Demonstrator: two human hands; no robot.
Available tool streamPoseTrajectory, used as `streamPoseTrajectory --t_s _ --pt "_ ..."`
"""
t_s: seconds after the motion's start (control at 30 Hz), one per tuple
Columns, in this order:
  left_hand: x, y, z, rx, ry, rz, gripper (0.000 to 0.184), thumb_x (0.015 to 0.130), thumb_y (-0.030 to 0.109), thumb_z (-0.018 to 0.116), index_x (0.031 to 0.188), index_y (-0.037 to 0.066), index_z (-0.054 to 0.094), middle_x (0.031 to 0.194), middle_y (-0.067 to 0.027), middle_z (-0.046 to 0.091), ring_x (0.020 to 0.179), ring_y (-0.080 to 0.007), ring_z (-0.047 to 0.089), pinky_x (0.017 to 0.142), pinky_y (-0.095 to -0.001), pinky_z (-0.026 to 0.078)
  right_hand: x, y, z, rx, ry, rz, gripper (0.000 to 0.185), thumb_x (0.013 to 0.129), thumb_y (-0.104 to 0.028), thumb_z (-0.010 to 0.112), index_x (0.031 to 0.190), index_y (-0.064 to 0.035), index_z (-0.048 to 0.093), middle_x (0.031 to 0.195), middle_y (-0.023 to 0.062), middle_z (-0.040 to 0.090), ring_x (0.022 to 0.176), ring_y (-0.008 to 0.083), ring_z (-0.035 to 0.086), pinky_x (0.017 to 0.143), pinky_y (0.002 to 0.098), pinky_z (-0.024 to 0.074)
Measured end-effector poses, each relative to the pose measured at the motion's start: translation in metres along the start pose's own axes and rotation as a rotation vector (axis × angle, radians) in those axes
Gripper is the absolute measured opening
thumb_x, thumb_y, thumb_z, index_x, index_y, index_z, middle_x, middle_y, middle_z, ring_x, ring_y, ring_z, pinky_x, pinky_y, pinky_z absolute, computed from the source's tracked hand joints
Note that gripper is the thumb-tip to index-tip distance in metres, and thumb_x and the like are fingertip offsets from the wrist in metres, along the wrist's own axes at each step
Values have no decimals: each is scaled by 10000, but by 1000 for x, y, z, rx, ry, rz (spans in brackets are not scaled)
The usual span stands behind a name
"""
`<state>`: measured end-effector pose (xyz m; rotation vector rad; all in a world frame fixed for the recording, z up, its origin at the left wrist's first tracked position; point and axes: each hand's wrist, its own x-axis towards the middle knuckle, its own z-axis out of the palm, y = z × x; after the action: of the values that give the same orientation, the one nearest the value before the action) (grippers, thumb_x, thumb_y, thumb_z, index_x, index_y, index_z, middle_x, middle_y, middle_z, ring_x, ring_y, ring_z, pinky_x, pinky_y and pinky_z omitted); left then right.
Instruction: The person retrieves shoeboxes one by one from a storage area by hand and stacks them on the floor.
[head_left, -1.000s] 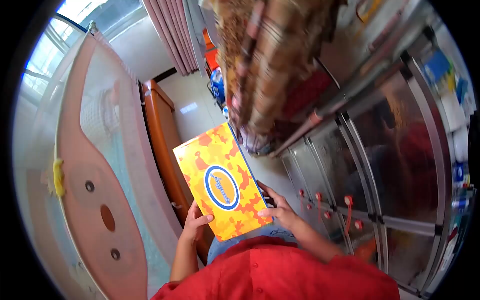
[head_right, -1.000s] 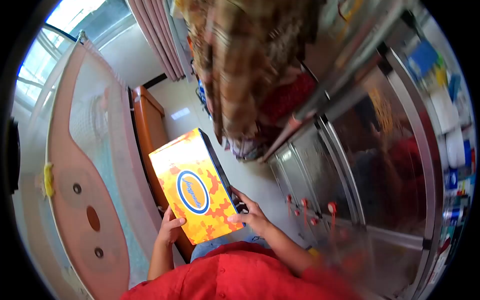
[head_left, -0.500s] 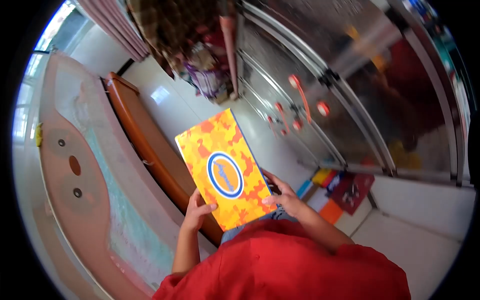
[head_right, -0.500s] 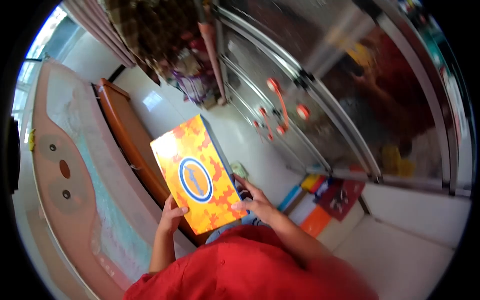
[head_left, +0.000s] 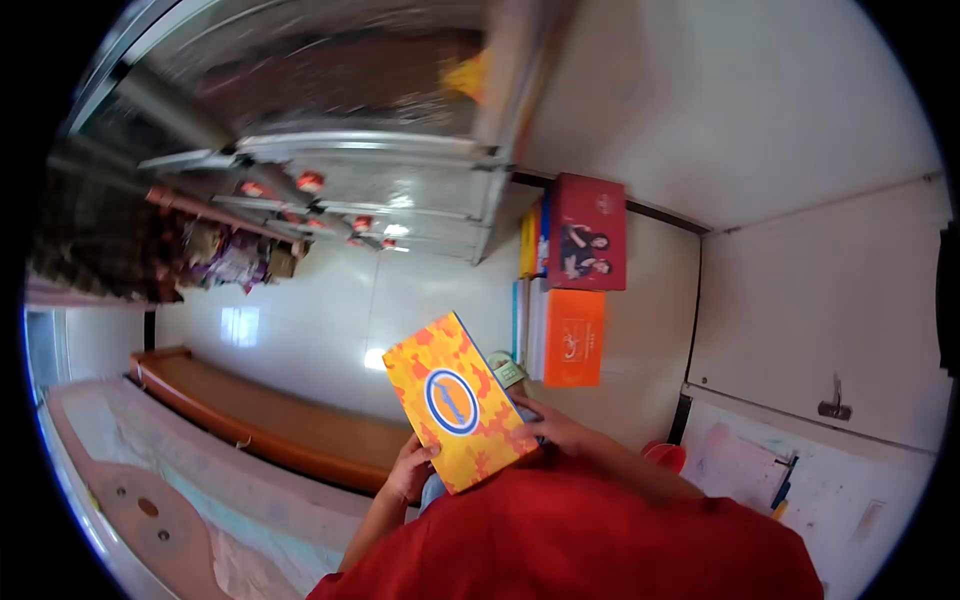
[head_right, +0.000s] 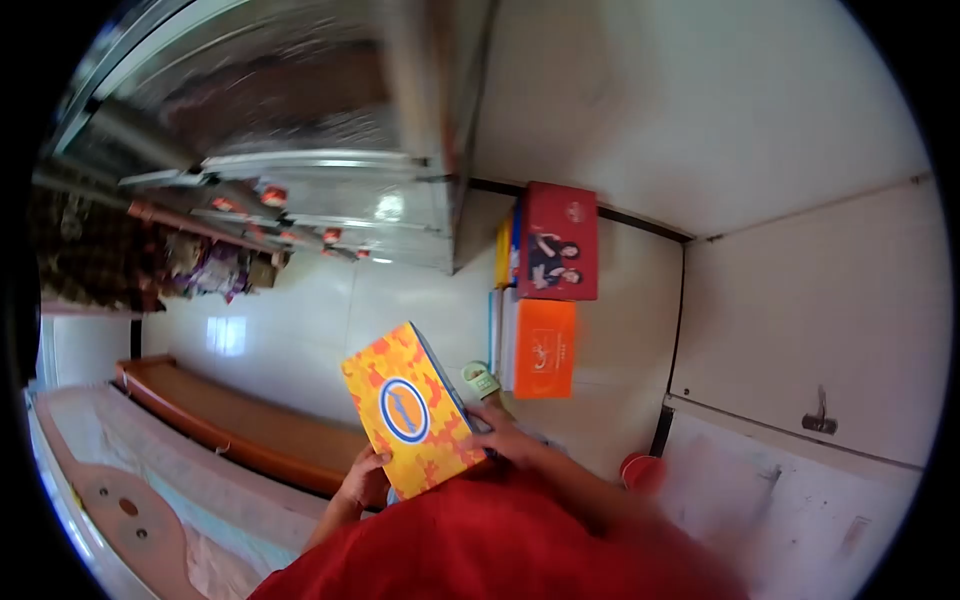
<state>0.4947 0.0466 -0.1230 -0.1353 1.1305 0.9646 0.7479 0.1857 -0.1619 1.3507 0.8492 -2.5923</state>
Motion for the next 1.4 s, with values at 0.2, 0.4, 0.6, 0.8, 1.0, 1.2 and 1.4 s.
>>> streamPoseTrajectory --t_s 0.2,0.4,0.6,0.8,1.0,1.2,1.4 --pt "134 -37 75 235 40 -300 428 740 262 661 1104 86 519 1005 -46 591 944 -173 561 831 -337 431 -28 12 -109 601 98 74 768 732 -133 674 1383 -72 272 1257 114 466 1121 234 495 931 357 434" --pt "313 -18 168 496 -60 -109 467 750 182 660 1136 75 422 1167 -75 500 1042 -208 490 889 -374 401 20 11 -237 827 415 -355 689 733 -84 629 1358 -107 339 1071 51 572 960 148 549 795 282 446" --pt "413 34 264 647 -109 9 683 736 198 677 1300 92 306 1137 -87 524 1040 -221 511 878 -392 422 90 -49 -351 838 427 -621 634 748 -29 579 1342 -75 365 1070 44 575 948 138 553 809 265 444" --pt "473 -21 238 1009 7 259 659 780 315 626 1319 79 327 1028 -138 615 933 -270 600 821 -356 461 113 -63 -359 515 736 -500 592 801 -157 623 1322 -23 376 1146 75 533 962 165 540 812 310 442" --pt "411 -23 189 996 32 305 402 845 245 582 1196 66 508 1011 -45 596 934 -137 555 787 -303 454 114 -61 -303 203 1434 -432 451 807 -187 629 1172 29 477 1022 115 547 898 159 542 746 302 449" --pt "216 3 129 459 -38 24 319 871 222 565 1161 88 555 1044 -18 583 966 -133 546 852 -292 434 72 -36 -132 258 668 -329 170 791 -101 600 940 -32 557 853 64 596 714 128 585 662 258 487" --pt "39 10 42 81 134 213 315 912 207 534 1187 63 481 1111 -62 553 1031 -158 542 880 -314 438 70 -42 69 4 -13 -229 201 848 -44 550 1042 -6 515 874 120 623 780 189 621 707 309 505"
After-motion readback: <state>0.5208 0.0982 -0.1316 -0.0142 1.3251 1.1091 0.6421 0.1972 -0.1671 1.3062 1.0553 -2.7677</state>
